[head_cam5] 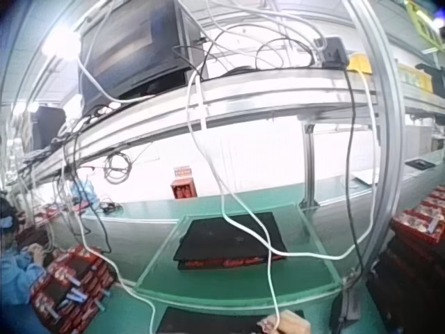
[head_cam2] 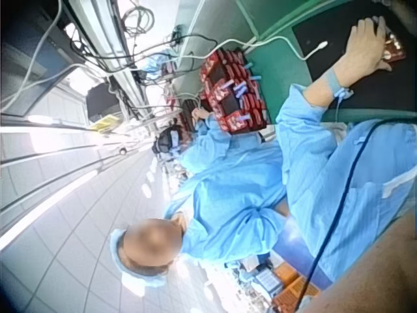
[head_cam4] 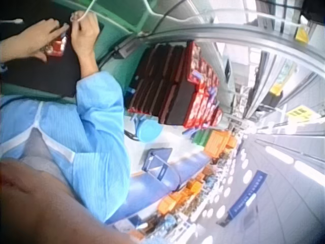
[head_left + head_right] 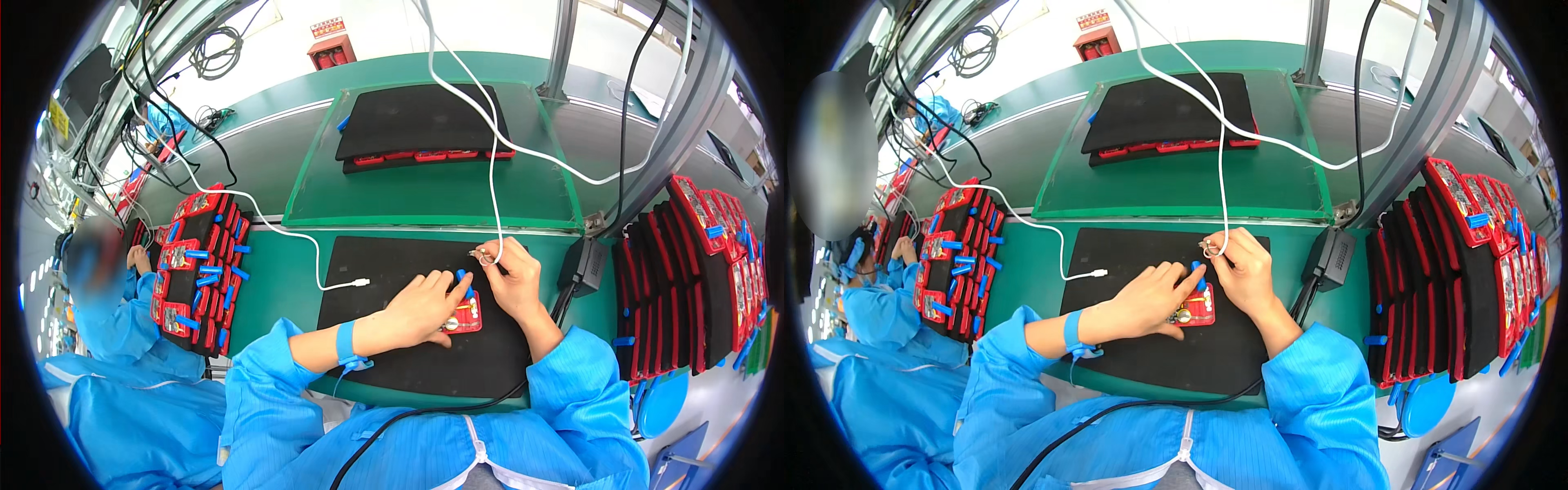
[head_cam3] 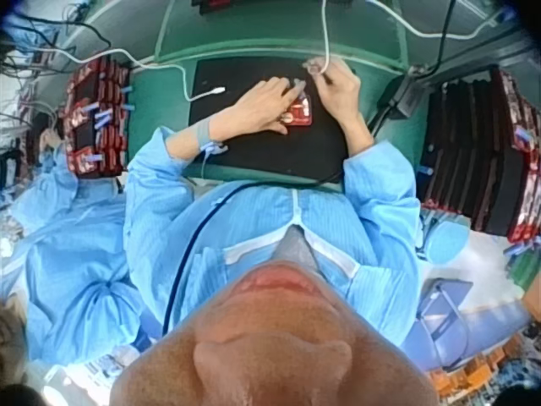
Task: Connecting wires and cables to circuit board assemblies at a factory workstation.
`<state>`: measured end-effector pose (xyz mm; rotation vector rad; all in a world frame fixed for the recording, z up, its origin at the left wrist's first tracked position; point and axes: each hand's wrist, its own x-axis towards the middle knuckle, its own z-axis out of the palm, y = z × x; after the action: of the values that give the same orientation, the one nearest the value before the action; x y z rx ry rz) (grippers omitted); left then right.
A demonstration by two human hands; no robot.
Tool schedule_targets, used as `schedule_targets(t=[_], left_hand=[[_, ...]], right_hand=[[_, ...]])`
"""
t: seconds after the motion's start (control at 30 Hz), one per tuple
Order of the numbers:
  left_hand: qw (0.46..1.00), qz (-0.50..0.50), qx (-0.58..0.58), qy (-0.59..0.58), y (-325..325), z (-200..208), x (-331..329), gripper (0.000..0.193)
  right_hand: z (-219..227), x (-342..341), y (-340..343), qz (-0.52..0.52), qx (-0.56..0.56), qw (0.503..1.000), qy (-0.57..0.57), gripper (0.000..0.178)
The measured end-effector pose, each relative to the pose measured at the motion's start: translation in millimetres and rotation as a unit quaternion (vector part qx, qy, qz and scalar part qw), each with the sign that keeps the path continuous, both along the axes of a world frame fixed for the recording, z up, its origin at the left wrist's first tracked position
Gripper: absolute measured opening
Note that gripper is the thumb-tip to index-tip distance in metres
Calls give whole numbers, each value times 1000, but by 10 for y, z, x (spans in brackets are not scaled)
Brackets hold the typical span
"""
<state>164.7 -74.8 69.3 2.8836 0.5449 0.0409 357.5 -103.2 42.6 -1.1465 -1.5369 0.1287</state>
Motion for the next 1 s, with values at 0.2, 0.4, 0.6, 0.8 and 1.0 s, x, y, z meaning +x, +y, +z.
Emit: schedule_targets(t=[0.2, 0.4, 0.6, 0.8, 1.0], left_hand=[[992, 47, 70, 94, 436, 441, 71, 74], [944, 60, 324, -24, 2008, 910, 365, 72], [938, -62, 340, -15, 3154, 903, 1355, 58], [926, -78, 367, 30, 3410, 537, 1993, 74], [914, -104, 391, 19, 3522, 322, 2165, 62]], right_hand=[[26, 55, 20, -29, 24, 999, 0, 13], [10, 26, -4, -22, 37, 999, -19, 13], [28, 65, 8, -3, 40, 999, -37, 17], [39, 52, -35, 8, 35, 998, -53, 20], [32, 42, -32, 11, 35, 998, -56, 19]])
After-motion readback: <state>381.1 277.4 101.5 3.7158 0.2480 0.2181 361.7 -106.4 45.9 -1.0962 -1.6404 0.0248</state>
